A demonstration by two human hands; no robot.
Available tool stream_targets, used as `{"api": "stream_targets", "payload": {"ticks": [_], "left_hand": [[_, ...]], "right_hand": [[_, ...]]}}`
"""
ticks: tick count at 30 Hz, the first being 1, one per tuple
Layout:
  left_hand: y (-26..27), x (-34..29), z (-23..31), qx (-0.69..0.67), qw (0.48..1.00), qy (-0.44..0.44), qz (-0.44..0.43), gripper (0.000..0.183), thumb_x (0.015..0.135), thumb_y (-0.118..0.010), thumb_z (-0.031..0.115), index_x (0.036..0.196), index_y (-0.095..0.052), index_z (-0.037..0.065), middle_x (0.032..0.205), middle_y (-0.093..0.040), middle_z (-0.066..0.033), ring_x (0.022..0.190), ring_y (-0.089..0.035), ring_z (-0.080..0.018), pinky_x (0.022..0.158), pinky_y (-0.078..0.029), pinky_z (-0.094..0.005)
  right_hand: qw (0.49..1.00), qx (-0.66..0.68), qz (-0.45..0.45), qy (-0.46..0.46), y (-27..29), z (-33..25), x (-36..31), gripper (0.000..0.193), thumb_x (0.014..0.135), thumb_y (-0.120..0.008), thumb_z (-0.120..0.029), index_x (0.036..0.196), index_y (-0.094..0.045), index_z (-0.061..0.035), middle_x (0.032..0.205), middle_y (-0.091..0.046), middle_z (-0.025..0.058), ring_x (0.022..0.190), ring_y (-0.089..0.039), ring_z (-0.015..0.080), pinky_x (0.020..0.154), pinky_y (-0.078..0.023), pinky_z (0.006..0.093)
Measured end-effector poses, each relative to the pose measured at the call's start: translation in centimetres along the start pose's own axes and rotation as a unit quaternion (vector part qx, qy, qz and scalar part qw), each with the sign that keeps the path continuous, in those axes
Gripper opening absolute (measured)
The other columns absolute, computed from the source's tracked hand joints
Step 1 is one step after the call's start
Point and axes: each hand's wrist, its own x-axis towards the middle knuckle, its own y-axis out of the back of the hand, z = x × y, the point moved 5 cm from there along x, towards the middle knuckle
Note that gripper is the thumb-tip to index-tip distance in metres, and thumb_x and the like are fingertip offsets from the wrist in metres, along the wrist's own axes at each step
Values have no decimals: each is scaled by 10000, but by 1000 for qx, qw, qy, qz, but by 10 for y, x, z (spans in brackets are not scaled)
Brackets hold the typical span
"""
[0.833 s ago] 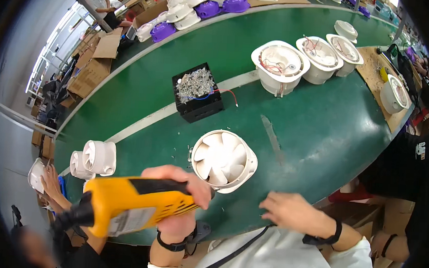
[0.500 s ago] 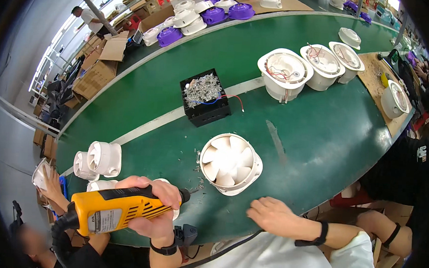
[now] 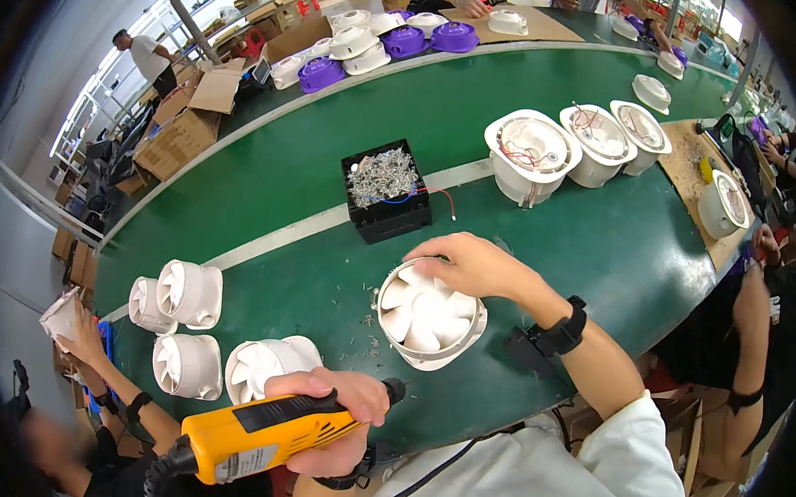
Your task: The person uses a yellow power drill to fasten screws into white plastic fan housings on a green assembly table. They repeatedly pick up a housing, align it, and drive screws into the center hub while other workers assemble similar units in the background.
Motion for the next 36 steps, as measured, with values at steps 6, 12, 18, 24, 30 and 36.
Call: {"api": "stream_targets", "payload": {"ticks": [6,12,18,24,30,36], "left_hand": [[-1,17,-14,80,997,4,21,706,802,-470,703,1076,-358,62,619,-501,-79,428,-469,-196,388,-409,-319],[11,30,10,145,976,-163,-7,706,800,-501,686,1098,-378,57,624,-488,-83,427,-453,-184,393,-385,-293],[1,31,6,83,985,-144,-43,631,866,-518,556,1106,-327,5,709,-562,-138,468,-518,-218,436,-463,-320],[-8,20,-5,-14,998,-49,-27,657,860,-511,577,1081,-332,-15,667,-560,-134,477,-536,-221,450,-478,-334],[-21,14,-23,49,998,32,-26,719,799,-418,737,1047,-350,65,623,-533,-70,409,-483,-182,396,-432,-314],[-32,17,-22,71,995,38,-60,683,821,-446,693,1061,-335,63,620,-535,-78,400,-483,-181,389,-432,-305]], "right_hand": [[995,-87,47,-28,7,7,-19,236,870,-503,-168,1010,-647,-43,980,-648,167,865,-623,330,769,-486,421],[958,-240,89,-131,26,-9,-50,301,843,-486,-114,1093,-571,30,913,-644,180,834,-622,365,751,-496,434],[975,-122,180,41,29,13,-37,319,876,-483,-165,1123,-546,26,952,-633,196,839,-613,361,750,-495,405],[995,3,65,-78,12,15,-46,323,915,-404,-141,1200,-491,-15,1142,-562,220,970,-565,383,823,-458,426],[994,-9,92,-59,6,12,-53,281,913,-395,-127,1146,-494,-4,1092,-558,213,941,-559,398,810,-454,458],[993,-13,110,-45,4,15,-54,268,911,-394,-125,1117,-497,11,1054,-556,208,925,-558,402,803,-456,465]]}}
